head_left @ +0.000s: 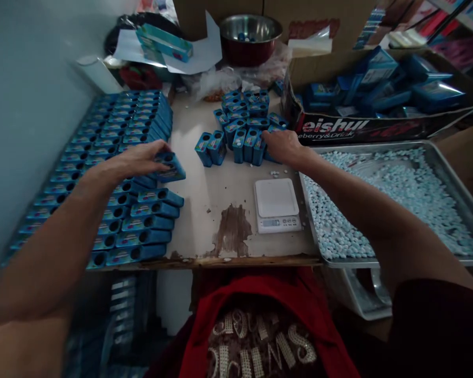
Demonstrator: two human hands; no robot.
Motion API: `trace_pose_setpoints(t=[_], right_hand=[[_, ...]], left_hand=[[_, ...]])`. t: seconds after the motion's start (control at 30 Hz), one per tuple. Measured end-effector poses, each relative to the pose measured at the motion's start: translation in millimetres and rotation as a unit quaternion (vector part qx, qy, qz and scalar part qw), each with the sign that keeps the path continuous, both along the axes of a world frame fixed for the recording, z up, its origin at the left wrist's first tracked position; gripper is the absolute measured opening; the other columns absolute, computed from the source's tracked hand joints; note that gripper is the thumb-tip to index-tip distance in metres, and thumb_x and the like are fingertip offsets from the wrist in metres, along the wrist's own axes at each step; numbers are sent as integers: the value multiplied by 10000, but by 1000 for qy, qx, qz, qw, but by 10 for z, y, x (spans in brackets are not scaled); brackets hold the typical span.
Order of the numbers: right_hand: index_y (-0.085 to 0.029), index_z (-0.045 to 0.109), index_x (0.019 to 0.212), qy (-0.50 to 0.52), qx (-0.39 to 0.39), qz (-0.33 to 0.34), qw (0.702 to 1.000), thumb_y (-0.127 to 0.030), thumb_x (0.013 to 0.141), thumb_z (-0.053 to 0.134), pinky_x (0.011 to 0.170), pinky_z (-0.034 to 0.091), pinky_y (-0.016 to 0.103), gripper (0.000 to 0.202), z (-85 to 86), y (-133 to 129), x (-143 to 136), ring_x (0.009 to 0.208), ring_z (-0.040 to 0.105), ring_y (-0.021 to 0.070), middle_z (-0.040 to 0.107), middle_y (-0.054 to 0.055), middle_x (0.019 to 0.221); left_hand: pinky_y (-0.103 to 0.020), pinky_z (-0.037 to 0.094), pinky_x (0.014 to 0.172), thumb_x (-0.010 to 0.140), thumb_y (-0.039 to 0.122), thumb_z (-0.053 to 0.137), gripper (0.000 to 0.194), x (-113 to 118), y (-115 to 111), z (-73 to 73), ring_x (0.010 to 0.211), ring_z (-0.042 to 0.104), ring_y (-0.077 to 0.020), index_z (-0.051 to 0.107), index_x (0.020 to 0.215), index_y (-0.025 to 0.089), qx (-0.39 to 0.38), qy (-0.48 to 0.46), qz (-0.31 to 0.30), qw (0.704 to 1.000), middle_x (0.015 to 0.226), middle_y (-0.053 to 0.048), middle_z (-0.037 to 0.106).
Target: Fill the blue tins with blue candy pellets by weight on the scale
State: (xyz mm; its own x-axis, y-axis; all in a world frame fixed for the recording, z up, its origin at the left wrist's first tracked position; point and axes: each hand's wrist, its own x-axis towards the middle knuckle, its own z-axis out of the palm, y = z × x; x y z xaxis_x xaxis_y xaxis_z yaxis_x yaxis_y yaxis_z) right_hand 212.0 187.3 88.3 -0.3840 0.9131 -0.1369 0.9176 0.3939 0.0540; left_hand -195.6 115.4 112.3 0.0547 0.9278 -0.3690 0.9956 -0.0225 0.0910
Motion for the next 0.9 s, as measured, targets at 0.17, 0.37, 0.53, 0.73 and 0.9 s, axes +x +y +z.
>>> trace_pose_setpoints(t=[0.17,0.37,0.53,0.73,0.9], right_hand=[[-17,759,1575,-32,-6,-7,999,-65,1103,513,1124,615,556,535,-75,140,-82,1437,794,503,820,377,1462],[-130,868,1240,35,13,28,999,-127,1079,704,1152,578,599,230,-217,234,-34,1377,789,494,876,259,1222],[-215,810,922,121,34,29,992,-209,1023,845,1039,575,573,107,-92,-281,302,1123,804,455,796,186,870],[-203,860,1121,43,-37,-6,998,-244,1105,699,812,509,497,167,67,-1273,616,930,820,445,850,243,909],[-271,845,1159,214,-77,-80,970,-363,1090,809,747,472,387,121,82,-1442,1028,822,749,296,813,81,851]], left_hand=[[-317,521,1238,1090,350,563,646,-320,-298,-262,1435,721,-284,655,1718,227,-84,-59,-5,995,1596,-58,787],[-590,532,1281,1107,553,606,585,-88,-713,-600,1418,688,-457,779,1518,174,26,26,-52,998,1576,-243,728],[-648,437,1347,1133,324,448,471,61,-956,-895,1449,670,-448,814,1406,207,149,69,-30,986,1561,-227,742],[-804,363,1389,1197,495,473,532,10,-937,-842,1701,555,-511,778,1520,203,154,4,-28,988,1785,-318,602],[-849,321,1426,1150,506,593,513,242,-1183,-537,1782,470,-572,755,1547,226,214,4,-68,974,1848,-294,554]])
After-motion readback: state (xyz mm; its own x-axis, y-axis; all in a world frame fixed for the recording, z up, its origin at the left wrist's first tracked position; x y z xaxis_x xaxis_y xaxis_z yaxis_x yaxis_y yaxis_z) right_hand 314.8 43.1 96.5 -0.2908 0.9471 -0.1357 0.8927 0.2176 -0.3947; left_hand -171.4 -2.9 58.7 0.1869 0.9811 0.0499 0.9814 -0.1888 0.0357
